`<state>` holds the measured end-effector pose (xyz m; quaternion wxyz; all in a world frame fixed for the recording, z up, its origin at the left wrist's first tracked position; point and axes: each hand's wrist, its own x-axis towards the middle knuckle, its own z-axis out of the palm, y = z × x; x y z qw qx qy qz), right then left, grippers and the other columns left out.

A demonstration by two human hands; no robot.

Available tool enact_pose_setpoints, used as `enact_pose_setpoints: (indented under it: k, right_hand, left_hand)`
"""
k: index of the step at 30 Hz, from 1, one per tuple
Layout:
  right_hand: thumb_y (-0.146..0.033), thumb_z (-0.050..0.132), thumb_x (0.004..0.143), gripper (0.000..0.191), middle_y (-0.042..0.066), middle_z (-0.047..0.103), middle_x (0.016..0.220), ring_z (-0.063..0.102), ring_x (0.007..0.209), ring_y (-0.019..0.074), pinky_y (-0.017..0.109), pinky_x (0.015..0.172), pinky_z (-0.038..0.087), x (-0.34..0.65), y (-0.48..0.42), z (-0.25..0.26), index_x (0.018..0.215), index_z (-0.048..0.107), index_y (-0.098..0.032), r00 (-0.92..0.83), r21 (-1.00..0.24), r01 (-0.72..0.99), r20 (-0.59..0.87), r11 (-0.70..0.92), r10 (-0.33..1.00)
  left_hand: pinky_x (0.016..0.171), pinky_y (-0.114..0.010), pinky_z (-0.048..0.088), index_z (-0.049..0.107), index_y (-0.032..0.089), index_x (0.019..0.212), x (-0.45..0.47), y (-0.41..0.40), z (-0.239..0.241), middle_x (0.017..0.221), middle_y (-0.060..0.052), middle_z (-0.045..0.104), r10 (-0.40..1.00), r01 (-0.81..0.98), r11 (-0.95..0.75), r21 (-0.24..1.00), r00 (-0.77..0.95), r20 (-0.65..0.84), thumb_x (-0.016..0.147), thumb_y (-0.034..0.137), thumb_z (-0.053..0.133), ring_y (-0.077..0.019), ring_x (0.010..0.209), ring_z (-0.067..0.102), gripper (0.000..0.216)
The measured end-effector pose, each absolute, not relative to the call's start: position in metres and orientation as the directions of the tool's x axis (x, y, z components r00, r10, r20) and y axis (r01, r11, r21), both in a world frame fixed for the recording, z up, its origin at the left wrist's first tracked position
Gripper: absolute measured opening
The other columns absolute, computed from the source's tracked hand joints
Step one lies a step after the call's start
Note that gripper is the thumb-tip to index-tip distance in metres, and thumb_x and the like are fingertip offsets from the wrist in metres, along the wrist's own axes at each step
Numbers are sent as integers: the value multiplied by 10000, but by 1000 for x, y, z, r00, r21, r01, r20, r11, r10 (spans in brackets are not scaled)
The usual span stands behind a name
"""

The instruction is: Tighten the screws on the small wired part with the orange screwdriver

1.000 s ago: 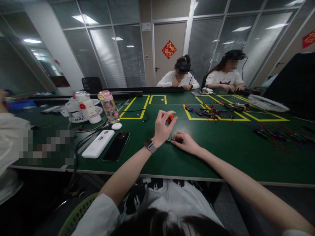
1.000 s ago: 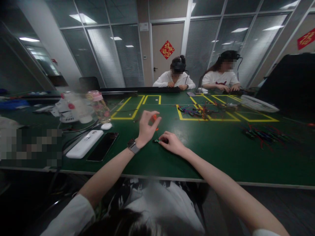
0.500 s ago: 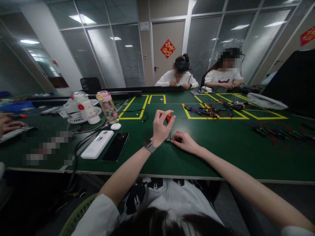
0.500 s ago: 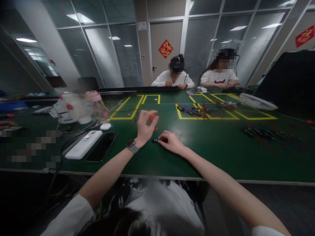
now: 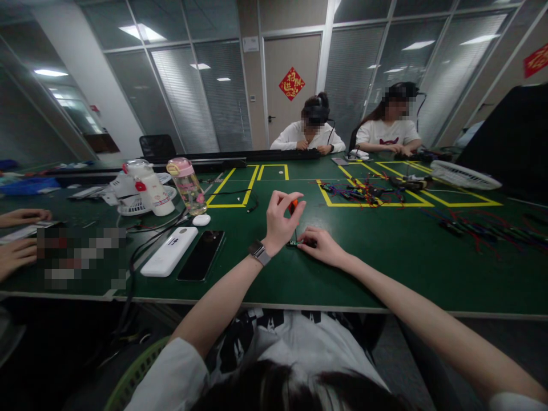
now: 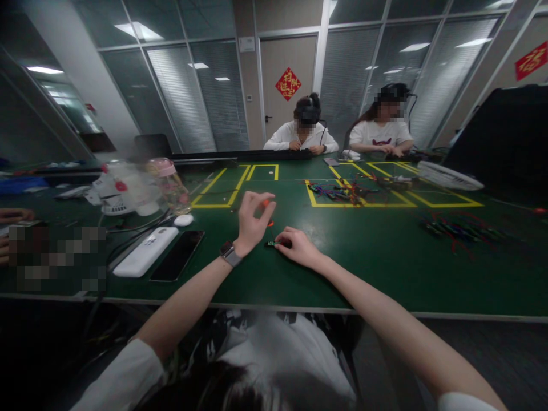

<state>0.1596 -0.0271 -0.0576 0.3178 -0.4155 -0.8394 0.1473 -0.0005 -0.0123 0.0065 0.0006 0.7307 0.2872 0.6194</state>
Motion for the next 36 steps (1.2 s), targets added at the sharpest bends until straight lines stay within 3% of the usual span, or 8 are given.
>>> enact_pose_setpoints:
  k: [5,13,19,23,28,36]
  right_hand:
    - [-221,610,812,98,32,557,778,535,651,130,264,624,438,160,-26,-59,844,674,-154,-451,-518,601,409,608,794]
    - [-206,607,811,87,33,561,785,541,651,128,262,633,443,159,-27,-57,838,672,-153,-450,-527,597,405,605,796]
    - [-213,608,812,87,29,559,770,537,654,131,259,620,433,159,-26,-58,833,671,-157,-456,-515,596,415,616,787]
    - [-219,607,812,94,29,561,769,541,658,133,263,626,436,160,-25,-59,843,672,-159,-457,-511,599,413,616,788]
    - [-227,602,817,99,32,568,789,545,661,131,263,632,441,160,-25,-61,842,670,-160,-455,-513,598,415,615,788]
    - [-232,605,816,102,31,562,788,541,657,130,261,624,438,161,-24,-61,845,672,-160,-456,-517,595,415,616,788]
  left_hand:
    - [829,-281,453,520,220,1247,-1,-13,6,1037,-55,595,443,334,-863,378,141,886,983,223,338,-139,945,557,321]
    - [711,-250,439,640,192,1039,1,-14,7,817,-13,518,423,408,-839,359,76,903,882,316,585,-125,752,495,208]
    - [866,-289,448,497,215,1284,-2,-13,7,1095,-61,598,458,289,-870,399,177,871,979,227,343,-143,983,563,341]
    - [799,-266,455,536,205,1234,-1,-11,7,971,-40,624,462,321,-857,403,134,877,963,219,402,-126,864,575,303]
    - [716,-242,442,637,189,1061,-1,-13,9,812,-10,530,428,394,-845,362,93,899,900,300,557,-118,745,501,212]
    - [858,-281,449,465,231,1314,-1,-14,7,1094,-55,592,444,287,-878,383,191,875,986,230,320,-135,971,562,359]
